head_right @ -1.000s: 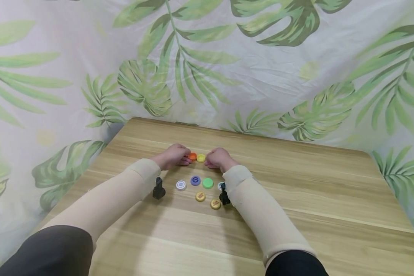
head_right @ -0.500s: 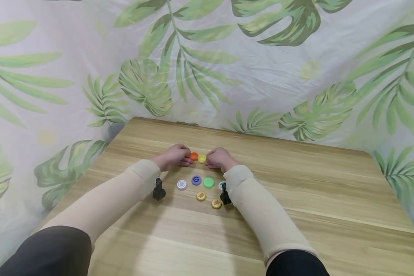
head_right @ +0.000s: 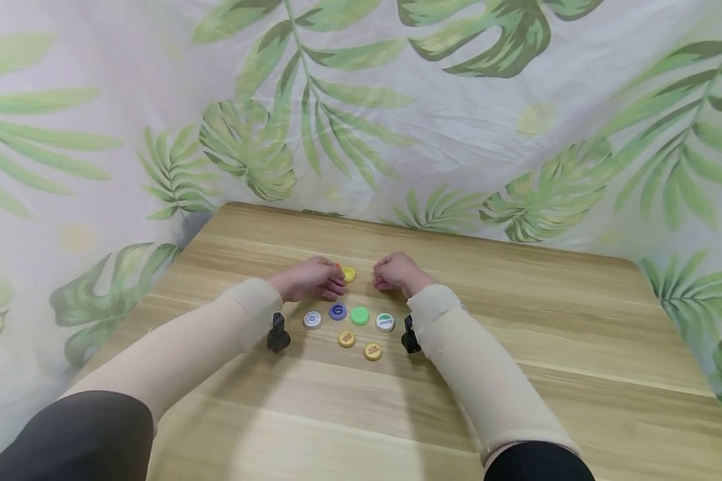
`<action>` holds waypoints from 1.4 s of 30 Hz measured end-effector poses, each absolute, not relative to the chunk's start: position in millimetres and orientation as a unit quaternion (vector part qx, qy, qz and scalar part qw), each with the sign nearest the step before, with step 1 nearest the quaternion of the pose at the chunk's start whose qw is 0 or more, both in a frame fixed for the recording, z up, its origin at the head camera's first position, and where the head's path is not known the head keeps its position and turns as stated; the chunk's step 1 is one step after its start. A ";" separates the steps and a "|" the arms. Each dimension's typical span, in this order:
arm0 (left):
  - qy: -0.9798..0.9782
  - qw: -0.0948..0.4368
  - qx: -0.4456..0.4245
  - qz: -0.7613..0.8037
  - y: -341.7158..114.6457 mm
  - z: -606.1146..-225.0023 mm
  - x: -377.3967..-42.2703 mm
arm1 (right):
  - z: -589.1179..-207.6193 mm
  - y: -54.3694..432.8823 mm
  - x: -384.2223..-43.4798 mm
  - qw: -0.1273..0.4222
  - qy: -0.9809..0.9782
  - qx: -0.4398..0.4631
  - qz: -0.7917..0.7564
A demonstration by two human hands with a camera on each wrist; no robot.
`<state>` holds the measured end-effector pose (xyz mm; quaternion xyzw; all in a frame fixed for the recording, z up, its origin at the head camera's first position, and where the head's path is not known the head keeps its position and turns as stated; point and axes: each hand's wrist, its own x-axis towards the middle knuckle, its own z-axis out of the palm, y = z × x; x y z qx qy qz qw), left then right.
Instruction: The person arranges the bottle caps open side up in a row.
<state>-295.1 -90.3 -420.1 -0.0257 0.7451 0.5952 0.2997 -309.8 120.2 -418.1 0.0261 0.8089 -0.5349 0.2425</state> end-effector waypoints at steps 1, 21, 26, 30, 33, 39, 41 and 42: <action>0.747 0.300 -0.025 0.593 -89.5 -419.3 -295.4 | -417.8 121.9 -309.3 0.243 0.809 0.025 -0.534; 0.744 0.326 0.052 0.582 -36.5 -410.6 -287.9 | -397.7 210.7 -299.7 0.260 0.849 -0.025 -0.460; 0.736 0.331 0.055 0.588 -12.2 -412.0 -286.6 | -397.1 225.2 -293.8 0.291 0.848 -0.014 -0.443; 0.735 0.350 0.048 0.579 -0.5 -414.9 -287.2 | -401.8 229.3 -289.4 0.329 0.831 -0.004 -0.449; 0.735 0.360 0.037 0.573 3.3 -418.0 -289.1 | -406.6 231.0 -286.6 0.348 0.812 -0.002 -0.469; 0.732 0.361 0.026 0.577 7.6 -418.7 -289.1 | -413.6 236.2 -284.3 0.350 0.793 0.008 -0.499; 0.732 0.361 0.023 0.578 9.3 -417.9 -289.3 | -414.3 236.2 -284.5 0.347 0.793 0.015 -0.500; 0.732 0.359 0.023 0.578 10.7 -417.4 -289.2 | -414.7 235.7 -284.8 0.344 0.794 0.018 -0.501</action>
